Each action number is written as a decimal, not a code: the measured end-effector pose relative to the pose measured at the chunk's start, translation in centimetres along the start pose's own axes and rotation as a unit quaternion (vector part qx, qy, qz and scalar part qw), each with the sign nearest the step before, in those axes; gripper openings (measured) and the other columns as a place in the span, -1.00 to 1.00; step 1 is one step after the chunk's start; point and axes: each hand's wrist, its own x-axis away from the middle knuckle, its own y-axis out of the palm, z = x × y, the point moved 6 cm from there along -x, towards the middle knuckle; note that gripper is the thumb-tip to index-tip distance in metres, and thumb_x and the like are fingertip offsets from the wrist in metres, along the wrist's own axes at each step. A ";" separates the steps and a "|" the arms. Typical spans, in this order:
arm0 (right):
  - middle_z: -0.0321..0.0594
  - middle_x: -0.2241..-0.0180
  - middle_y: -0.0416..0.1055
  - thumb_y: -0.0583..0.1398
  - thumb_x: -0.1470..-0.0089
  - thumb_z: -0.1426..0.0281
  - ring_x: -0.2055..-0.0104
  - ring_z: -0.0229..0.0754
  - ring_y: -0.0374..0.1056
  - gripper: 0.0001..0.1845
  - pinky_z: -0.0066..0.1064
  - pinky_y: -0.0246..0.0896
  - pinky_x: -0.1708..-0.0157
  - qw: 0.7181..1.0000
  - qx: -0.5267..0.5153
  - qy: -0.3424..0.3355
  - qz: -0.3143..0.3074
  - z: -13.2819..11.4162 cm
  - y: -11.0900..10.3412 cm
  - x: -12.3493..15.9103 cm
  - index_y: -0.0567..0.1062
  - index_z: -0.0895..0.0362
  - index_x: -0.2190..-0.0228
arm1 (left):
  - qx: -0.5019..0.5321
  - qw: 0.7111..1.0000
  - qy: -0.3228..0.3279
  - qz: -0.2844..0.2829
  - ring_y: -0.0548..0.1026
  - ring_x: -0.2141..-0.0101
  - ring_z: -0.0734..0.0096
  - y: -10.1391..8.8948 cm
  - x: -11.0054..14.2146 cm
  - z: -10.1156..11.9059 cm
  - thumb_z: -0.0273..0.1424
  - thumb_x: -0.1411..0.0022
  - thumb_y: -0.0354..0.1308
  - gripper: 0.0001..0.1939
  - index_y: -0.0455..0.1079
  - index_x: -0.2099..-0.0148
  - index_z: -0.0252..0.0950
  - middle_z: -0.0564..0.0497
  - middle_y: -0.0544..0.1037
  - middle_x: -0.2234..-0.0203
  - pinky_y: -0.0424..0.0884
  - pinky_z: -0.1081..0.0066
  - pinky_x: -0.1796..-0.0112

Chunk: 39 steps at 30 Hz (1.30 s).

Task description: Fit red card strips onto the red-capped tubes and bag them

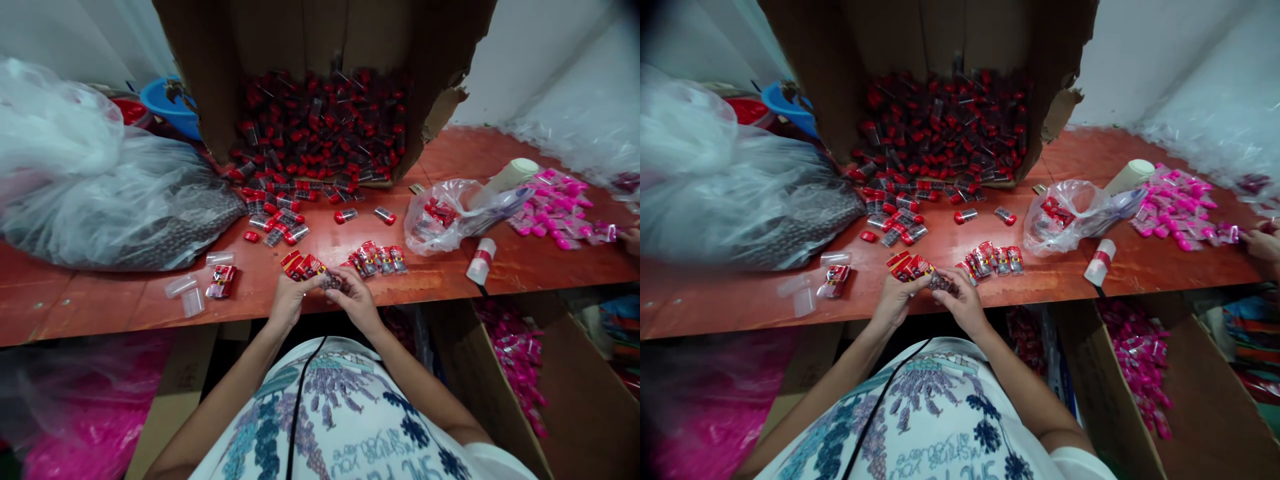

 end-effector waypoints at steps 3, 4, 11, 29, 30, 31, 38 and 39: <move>-0.23 -0.01 0.18 0.28 0.05 0.32 0.19 -0.20 0.32 -0.54 -0.39 0.46 0.37 0.999 -0.014 0.005 0.038 0.2 0.0 0.4 0.39 -0.08 0.06 | 0.029 0.998 0.034 0.053 0.51 0.42 0.45 -0.3 0.2 0.0 -0.51 0.25 0.42 -0.57 0.45 0.24 -0.32 0.06 0.57 0.44 0.40 0.41 0.25; -0.24 -0.03 0.17 0.29 0.06 0.33 0.20 -0.21 0.33 -0.51 -0.39 0.45 0.37 0.999 -0.022 0.009 0.045 0.3 0.0 0.5 0.37 -0.09 0.04 | 0.030 0.997 0.034 0.059 0.51 0.42 0.44 -0.3 0.3 0.0 -0.52 0.26 0.42 -0.58 0.45 0.25 -0.32 0.06 0.57 0.45 0.41 0.40 0.25; -0.24 -0.09 0.20 0.30 0.08 0.32 0.19 -0.18 0.35 -0.31 -0.39 0.44 0.39 0.996 -0.068 0.062 -0.010 1.2 0.6 0.7 0.22 -0.15 -0.08 | 0.008 1.000 0.004 -0.003 0.53 0.39 0.36 0.1 1.0 0.5 -0.54 0.27 0.41 -0.65 0.50 0.32 -0.35 0.02 0.60 0.41 0.43 0.36 0.24; -0.20 0.13 0.36 0.22 -0.03 0.30 0.11 -0.12 0.32 -0.59 -0.28 0.26 0.09 0.958 0.256 -0.050 0.115 -0.3 -5.2 0.3 0.43 0.01 0.04 | 0.011 0.992 -0.119 -0.028 0.55 0.37 0.28 0.3 0.6 -2.9 -0.44 0.17 0.39 -0.67 0.47 0.28 -0.41 -0.09 0.60 0.38 0.49 0.30 0.28; -0.18 0.10 0.34 0.22 -0.02 0.28 0.10 -0.10 0.31 -0.56 -0.26 0.26 0.09 0.946 0.286 -0.049 0.142 -0.8 -6.2 0.2 0.42 0.01 0.02 | 0.032 0.990 -0.134 -0.006 0.56 0.37 0.26 0.0 0.5 -3.1 -0.44 0.16 0.38 -0.68 0.46 0.28 -0.41 -0.11 0.60 0.38 0.50 0.26 0.29; -0.15 0.06 0.31 0.23 -0.01 0.26 0.09 -0.08 0.31 -0.51 -0.25 0.26 0.09 0.933 0.315 -0.048 0.168 -1.2 -6.9 0.1 0.39 0.01 -0.01 | 0.051 0.988 -0.144 0.014 0.56 0.38 0.24 -0.3 0.3 -3.2 -0.45 0.15 0.38 -0.69 0.45 0.29 -0.42 -0.12 0.60 0.38 0.51 0.24 0.30; -0.20 0.23 0.38 0.20 -0.06 0.31 0.20 -0.13 0.34 -0.71 -0.32 0.28 0.19 0.938 0.332 -0.080 0.055 -1.8 -2.4 -1.2 0.46 0.02 0.13 | 0.098 0.987 -0.121 0.033 0.55 0.43 0.37 0.2 -0.1 -3.0 -0.52 0.16 0.36 -0.76 0.46 0.35 -0.42 -0.06 0.59 0.46 0.49 0.43 0.36; -0.22 0.27 0.39 0.19 -0.07 0.34 0.23 -0.15 0.35 -0.72 -0.33 0.29 0.21 0.944 0.319 -0.080 0.035 -1.6 -1.5 -1.5 0.46 0.02 0.13 | 0.098 0.988 -0.114 0.029 0.54 0.46 0.40 0.3 -0.1 -2.9 -0.51 0.16 0.36 -0.78 0.47 0.36 -0.42 -0.04 0.58 0.49 0.47 0.47 0.39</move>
